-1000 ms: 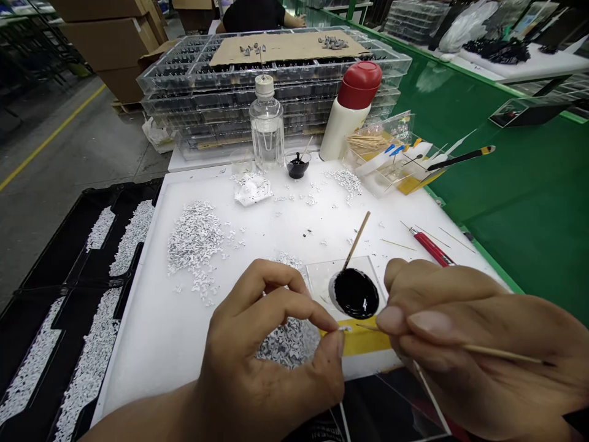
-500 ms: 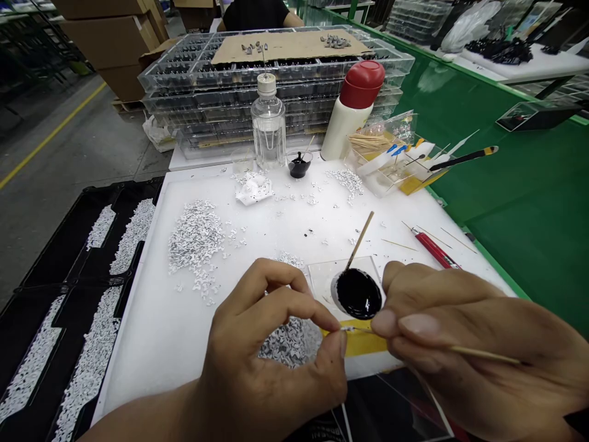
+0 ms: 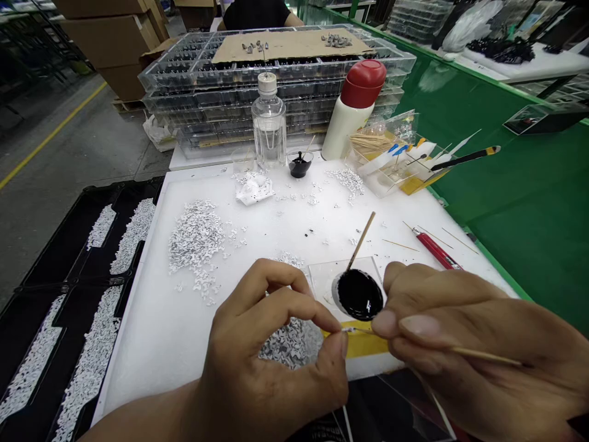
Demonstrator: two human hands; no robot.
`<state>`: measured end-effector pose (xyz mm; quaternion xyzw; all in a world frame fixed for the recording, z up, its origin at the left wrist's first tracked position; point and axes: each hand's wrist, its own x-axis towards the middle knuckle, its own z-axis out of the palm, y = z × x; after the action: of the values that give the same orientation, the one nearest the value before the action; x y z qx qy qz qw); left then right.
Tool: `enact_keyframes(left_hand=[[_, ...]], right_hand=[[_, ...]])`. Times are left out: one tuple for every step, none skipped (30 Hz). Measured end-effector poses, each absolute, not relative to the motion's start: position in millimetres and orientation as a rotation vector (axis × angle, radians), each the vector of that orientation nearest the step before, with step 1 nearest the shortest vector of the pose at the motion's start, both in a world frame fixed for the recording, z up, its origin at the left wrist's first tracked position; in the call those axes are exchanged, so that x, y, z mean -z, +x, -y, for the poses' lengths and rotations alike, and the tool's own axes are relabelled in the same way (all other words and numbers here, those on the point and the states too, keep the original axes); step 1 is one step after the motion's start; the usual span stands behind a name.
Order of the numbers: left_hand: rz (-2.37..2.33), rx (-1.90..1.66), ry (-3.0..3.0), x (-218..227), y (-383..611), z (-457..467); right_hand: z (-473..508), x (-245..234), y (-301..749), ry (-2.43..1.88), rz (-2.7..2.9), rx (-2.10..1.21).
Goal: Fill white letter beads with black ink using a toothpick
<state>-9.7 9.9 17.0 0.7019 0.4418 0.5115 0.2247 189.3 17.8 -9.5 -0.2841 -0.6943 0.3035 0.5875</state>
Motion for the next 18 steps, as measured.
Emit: enact_keyframes(left_hand=[[-1.211, -1.423, 1.947, -17.0, -9.9, -10.2], [-1.204, -1.428, 1.957, -17.0, -10.1, -10.5], [-1.201, -1.430, 1.959, -17.1, -10.2, -10.7], [-1.201, -1.427, 1.955, -17.3, -10.4, -10.8], [-1.202, -1.425, 1.950, -17.5, -10.6, -10.8], [-1.200, -1.419, 1.946, -17.7, -10.8, -10.8], [-1.197, -1.416, 1.943, -17.8, -11.0, -10.8], [-1.194, -1.413, 1.945, -18.0, -11.2, -10.7], [-1.194, -1.415, 1.945, -18.0, -11.4, -10.7], [-1.194, -1.416, 1.948, -18.0, -11.5, -10.8], [-1.196, -1.419, 1.948, -17.9, -11.6, -10.9], [-1.197, -1.422, 1.945, -17.8, -11.5, -11.1], [-1.200, -1.428, 1.941, -17.8, -11.4, -11.4], [-1.202, -1.427, 1.940, -17.7, -11.2, -11.7], [-1.202, -1.423, 1.939, -17.7, -11.0, -11.9], [-1.200, -1.422, 1.940, -17.8, -10.7, -12.1], [-1.197, -1.423, 1.942, -17.9, -10.4, -12.2], [-1.195, -1.423, 1.944, -18.0, -10.2, -12.2]], right_hand=[[-18.0, 9.4, 189.6, -0.659, 1.621, -0.712], [-18.0, 9.4, 189.7, -0.656, 1.625, -0.717], [-17.9, 9.5, 189.7, -0.654, 1.629, -0.722], [-17.8, 9.4, 189.6, -0.651, 1.632, -0.728], [-17.7, 9.4, 189.5, -0.649, 1.636, -0.733], [-17.8, 9.1, 189.3, -0.646, 1.640, -0.739], [-18.1, 8.7, 189.1, -0.644, 1.643, -0.744], [-18.7, 7.9, 188.9, -0.643, 1.647, -0.750], [-19.3, 6.9, 188.7, -0.641, 1.651, -0.756], [-20.1, 5.6, 188.6, -0.640, 1.655, -0.762], [-21.0, 4.0, 188.6, -0.635, 1.661, -0.769], [-21.8, 2.3, 188.7, -0.620, 1.666, -0.778], [-22.5, 0.7, 188.9, -0.603, 1.671, -0.795], [-23.2, -0.9, 189.2, -0.584, 1.673, -0.808], [-23.7, -2.1, 189.7, -0.567, 1.670, -0.829], [-24.2, -3.1, 190.2, -0.548, 1.671, -0.840], [-24.6, -3.9, 190.6, -0.531, 1.679, -0.857], [-25.0, -4.5, 191.0, -0.521, 1.689, -0.862]])
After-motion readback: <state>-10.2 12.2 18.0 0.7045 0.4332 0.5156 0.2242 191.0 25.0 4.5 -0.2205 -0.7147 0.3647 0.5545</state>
